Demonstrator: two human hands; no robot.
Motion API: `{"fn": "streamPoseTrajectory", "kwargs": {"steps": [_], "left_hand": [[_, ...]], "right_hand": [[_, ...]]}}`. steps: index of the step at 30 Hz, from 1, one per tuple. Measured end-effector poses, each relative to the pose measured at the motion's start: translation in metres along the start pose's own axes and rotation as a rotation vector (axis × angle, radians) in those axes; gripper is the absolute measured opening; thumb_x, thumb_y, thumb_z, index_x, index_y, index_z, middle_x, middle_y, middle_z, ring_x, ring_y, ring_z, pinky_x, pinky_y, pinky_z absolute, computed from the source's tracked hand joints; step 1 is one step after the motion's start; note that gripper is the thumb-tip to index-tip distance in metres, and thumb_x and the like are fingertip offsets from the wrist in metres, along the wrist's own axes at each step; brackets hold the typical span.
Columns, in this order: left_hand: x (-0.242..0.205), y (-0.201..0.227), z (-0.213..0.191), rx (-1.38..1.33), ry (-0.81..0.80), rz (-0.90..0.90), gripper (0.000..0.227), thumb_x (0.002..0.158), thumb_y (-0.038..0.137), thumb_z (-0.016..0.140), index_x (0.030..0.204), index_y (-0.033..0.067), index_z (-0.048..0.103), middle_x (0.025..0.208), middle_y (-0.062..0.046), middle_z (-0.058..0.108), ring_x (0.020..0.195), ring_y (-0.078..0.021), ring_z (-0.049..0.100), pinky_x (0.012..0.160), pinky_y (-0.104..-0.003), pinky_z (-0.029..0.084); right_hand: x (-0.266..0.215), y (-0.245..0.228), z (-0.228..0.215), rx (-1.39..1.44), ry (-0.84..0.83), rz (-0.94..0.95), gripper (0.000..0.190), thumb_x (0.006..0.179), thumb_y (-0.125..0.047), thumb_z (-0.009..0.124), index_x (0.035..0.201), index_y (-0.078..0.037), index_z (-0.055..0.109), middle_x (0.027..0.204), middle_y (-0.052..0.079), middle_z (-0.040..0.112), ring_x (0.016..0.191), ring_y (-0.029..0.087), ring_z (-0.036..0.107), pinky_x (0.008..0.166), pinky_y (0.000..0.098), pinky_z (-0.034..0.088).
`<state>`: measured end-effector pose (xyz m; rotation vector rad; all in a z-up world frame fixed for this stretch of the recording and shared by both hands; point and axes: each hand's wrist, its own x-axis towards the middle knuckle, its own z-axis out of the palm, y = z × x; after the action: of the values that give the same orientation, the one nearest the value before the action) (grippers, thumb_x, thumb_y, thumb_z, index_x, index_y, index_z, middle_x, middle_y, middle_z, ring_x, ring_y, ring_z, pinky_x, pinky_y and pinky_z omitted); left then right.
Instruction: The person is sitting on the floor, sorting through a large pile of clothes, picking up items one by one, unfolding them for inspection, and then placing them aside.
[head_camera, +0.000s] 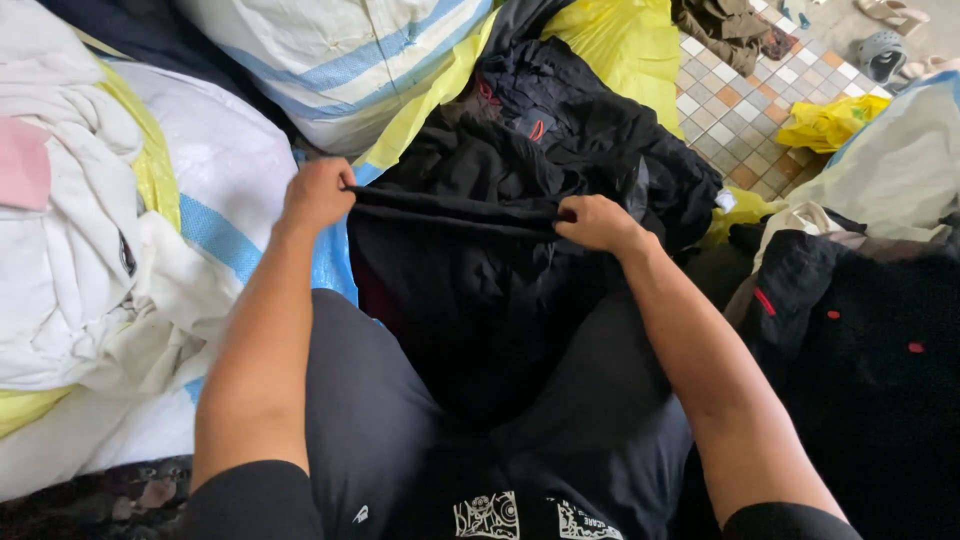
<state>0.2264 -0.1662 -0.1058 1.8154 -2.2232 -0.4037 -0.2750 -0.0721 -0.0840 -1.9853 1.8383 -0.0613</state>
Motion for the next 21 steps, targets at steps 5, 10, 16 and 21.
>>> {"fn": "streamPoseTrajectory", "kwargs": {"steps": [5,10,16,21], "left_hand": [[-0.029,0.027,0.002,-0.058,-0.064,-0.046,0.017,0.084,0.010,0.081,0.100,0.0155,0.081,0.091,-0.005,0.081,0.105,-0.0370,0.079,0.096,-0.050,0.062],[-0.043,0.059,-0.018,-0.083,-0.036,0.062,0.010,0.086,0.005,0.080,0.092,0.0133,0.081,0.085,-0.007,0.079,0.095,-0.0389,0.079,0.087,-0.050,0.063],[-0.060,0.061,-0.029,-0.128,-0.121,0.118,0.006,0.090,0.010,0.089,0.094,0.0111,0.085,0.088,-0.009,0.081,0.096,-0.0360,0.079,0.085,-0.049,0.064],[-0.059,0.063,-0.025,-0.129,-0.098,0.153,0.009,0.090,0.011,0.087,0.094,0.0076,0.080,0.087,-0.011,0.079,0.095,-0.0391,0.078,0.084,-0.052,0.063]], "right_hand": [[0.003,0.011,0.003,0.002,-0.071,0.048,0.041,0.092,-0.052,0.075,0.119,-0.022,0.083,0.116,0.010,0.084,0.117,0.037,0.077,0.103,0.0513,0.061],[0.005,0.026,0.005,-0.015,-0.038,0.061,0.041,0.090,-0.045,0.077,0.125,-0.025,0.081,0.122,0.007,0.084,0.121,0.035,0.077,0.103,0.0526,0.062],[-0.007,0.020,-0.009,0.066,0.011,0.037,0.036,0.088,-0.036,0.083,0.120,-0.021,0.078,0.115,0.009,0.081,0.115,0.038,0.077,0.096,0.0550,0.062],[-0.009,0.025,-0.006,0.022,0.015,-0.025,0.025,0.085,-0.030,0.084,0.099,-0.013,0.074,0.097,0.015,0.078,0.101,0.043,0.076,0.087,0.0562,0.059]]}}
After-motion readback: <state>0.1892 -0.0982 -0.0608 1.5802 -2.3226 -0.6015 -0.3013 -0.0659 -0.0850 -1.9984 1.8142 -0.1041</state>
